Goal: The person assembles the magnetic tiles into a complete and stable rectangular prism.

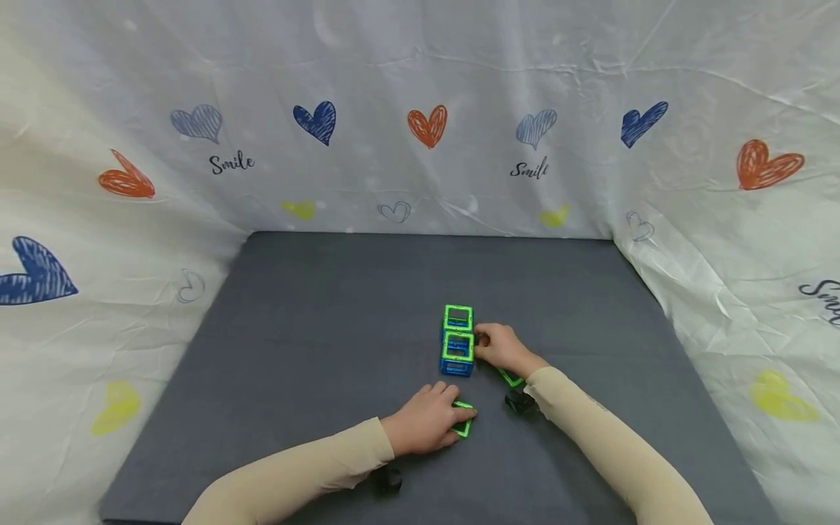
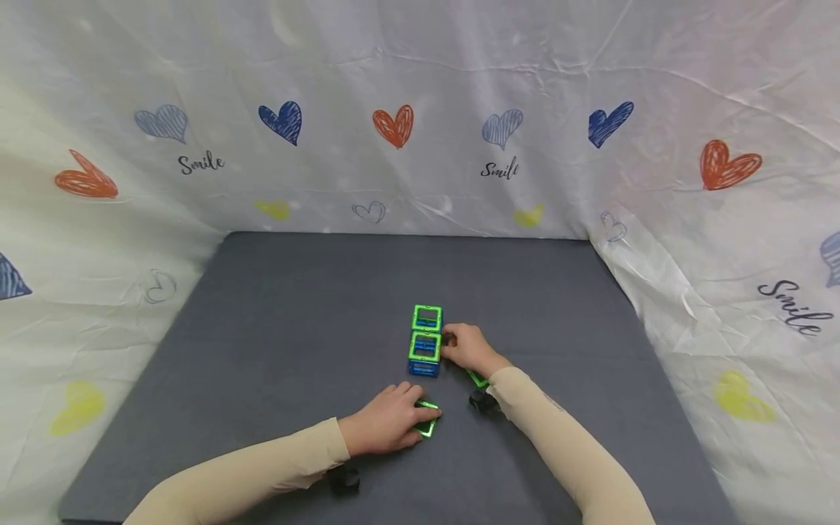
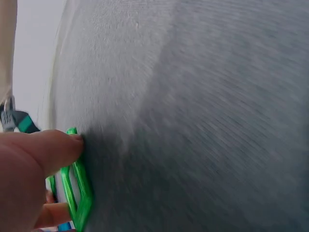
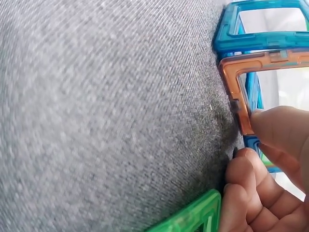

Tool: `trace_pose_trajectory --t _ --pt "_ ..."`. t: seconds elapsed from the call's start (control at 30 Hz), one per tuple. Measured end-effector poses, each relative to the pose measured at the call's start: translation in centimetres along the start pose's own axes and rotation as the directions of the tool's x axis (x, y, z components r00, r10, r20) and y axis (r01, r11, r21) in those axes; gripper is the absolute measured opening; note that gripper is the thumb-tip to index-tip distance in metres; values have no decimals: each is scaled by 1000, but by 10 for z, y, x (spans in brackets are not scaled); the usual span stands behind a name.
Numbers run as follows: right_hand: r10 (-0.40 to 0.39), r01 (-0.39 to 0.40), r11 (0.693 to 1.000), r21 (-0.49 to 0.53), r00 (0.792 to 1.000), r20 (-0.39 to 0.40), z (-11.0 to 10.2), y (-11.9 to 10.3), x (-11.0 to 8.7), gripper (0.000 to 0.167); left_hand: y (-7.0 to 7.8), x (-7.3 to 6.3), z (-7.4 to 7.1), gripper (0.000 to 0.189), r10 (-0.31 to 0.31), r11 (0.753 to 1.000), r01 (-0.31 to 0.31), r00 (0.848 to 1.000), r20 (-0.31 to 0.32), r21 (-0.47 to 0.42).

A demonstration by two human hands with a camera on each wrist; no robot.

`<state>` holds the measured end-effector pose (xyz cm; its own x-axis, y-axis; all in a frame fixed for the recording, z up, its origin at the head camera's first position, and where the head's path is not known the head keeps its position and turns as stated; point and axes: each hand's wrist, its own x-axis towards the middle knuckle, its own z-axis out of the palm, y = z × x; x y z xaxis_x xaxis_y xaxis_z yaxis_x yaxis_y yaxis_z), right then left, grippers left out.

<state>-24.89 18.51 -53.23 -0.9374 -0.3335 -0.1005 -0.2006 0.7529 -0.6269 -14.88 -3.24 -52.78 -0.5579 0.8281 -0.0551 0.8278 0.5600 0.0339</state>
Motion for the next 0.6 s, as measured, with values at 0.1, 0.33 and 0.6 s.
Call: trace_pose_trajectory --t 0.1,0.33,0.6 --pt "-3 3 1000 6 1000 -18 0 -1 -1 13 -8 -7 -2 41 -70 996 70 998 3 -59" --pt "38 -36 999 29 998 -57 6 -3 -4 13 -31 -20 -1 37 -190 971 180 980 -51 -157" --pt "34 -32 999 15 993 -111 10 -7 -5 20 -57 -27 3 30 -280 935 250 956 -89 -252"
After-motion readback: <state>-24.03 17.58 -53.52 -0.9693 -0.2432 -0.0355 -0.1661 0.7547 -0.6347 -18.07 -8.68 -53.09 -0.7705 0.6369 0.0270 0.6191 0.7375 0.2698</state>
